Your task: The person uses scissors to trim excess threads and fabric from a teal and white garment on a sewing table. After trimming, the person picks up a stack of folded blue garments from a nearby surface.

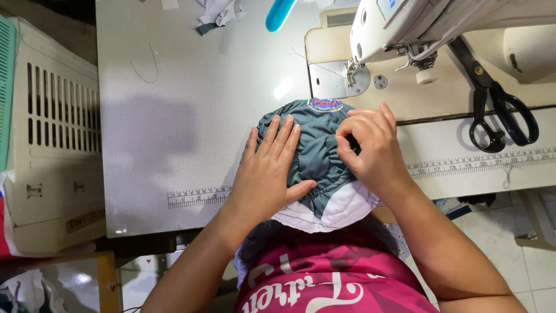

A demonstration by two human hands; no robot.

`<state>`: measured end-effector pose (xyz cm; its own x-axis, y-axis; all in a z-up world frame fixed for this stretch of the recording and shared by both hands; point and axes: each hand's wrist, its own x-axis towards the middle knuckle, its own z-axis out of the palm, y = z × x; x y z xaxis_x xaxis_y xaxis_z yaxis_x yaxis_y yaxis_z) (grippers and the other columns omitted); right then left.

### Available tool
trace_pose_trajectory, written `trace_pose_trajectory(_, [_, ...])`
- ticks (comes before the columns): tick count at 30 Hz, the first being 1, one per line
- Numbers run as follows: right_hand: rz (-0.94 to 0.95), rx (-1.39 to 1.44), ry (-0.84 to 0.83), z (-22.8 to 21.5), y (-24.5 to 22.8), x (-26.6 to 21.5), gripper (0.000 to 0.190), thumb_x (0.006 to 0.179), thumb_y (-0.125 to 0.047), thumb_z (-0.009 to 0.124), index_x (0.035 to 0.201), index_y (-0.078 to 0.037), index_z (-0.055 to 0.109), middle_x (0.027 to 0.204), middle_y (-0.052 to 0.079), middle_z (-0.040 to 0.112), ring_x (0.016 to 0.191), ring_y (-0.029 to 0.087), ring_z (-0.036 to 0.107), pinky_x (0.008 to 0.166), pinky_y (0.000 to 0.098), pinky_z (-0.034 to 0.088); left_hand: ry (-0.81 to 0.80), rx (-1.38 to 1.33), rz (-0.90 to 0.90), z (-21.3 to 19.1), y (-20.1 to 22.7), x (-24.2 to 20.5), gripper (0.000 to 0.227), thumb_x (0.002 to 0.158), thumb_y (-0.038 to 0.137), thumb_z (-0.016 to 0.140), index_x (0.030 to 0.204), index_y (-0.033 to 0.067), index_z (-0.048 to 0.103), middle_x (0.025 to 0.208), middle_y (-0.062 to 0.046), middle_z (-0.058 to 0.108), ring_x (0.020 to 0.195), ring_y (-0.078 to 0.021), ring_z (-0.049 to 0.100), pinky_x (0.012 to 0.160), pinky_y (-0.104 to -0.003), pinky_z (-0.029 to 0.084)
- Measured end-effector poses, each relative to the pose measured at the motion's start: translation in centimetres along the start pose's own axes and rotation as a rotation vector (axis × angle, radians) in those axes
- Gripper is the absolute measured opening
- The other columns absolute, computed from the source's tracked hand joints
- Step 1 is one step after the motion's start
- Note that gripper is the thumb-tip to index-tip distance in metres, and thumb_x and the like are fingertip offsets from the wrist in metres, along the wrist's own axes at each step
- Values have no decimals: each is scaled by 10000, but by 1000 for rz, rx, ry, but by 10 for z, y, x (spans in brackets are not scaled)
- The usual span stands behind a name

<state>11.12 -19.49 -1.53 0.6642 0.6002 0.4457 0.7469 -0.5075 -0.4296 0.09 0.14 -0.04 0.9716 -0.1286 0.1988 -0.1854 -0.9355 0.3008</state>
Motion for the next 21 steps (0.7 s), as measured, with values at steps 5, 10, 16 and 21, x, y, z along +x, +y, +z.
trace_pose_trajectory(5, [70,46,8,-10,-1,-4,79,905,-250,617,872,-182,595,945,-54,621,1109,192,544,1158,428,152,0,-16,6,-1,0,1,908,781,595,621,1441,34,350,1514,-167,309,1417,-336,238,1112,-564,150])
trace_pose_trajectory(10, [35,37,13,-9,-7,0,108,907,-252,613,850,-164,587,933,-21,616,1087,210,555,1143,449,179,182,-105,57,5,3,18,630,807,442,682,1295,82,514,1333,-117,473,1222,-318,420,943,-499,354])
trace_pose_trajectory(16, [-10,40,47,-15,-19,3,122,903,-248,624,841,-146,596,918,5,619,1058,232,568,1128,455,202,363,-184,306,30,4,51,87,815,98,666,849,73,589,784,-12,501,650,-187,513,625,-275,441])
trace_pose_trajectory(21, [20,-39,283,-68,40,-23,141,866,-85,670,1006,-69,673,1007,91,638,1013,311,586,1021,435,392,303,-298,171,27,2,50,69,896,153,619,835,130,596,707,50,475,604,-131,565,552,-231,489])
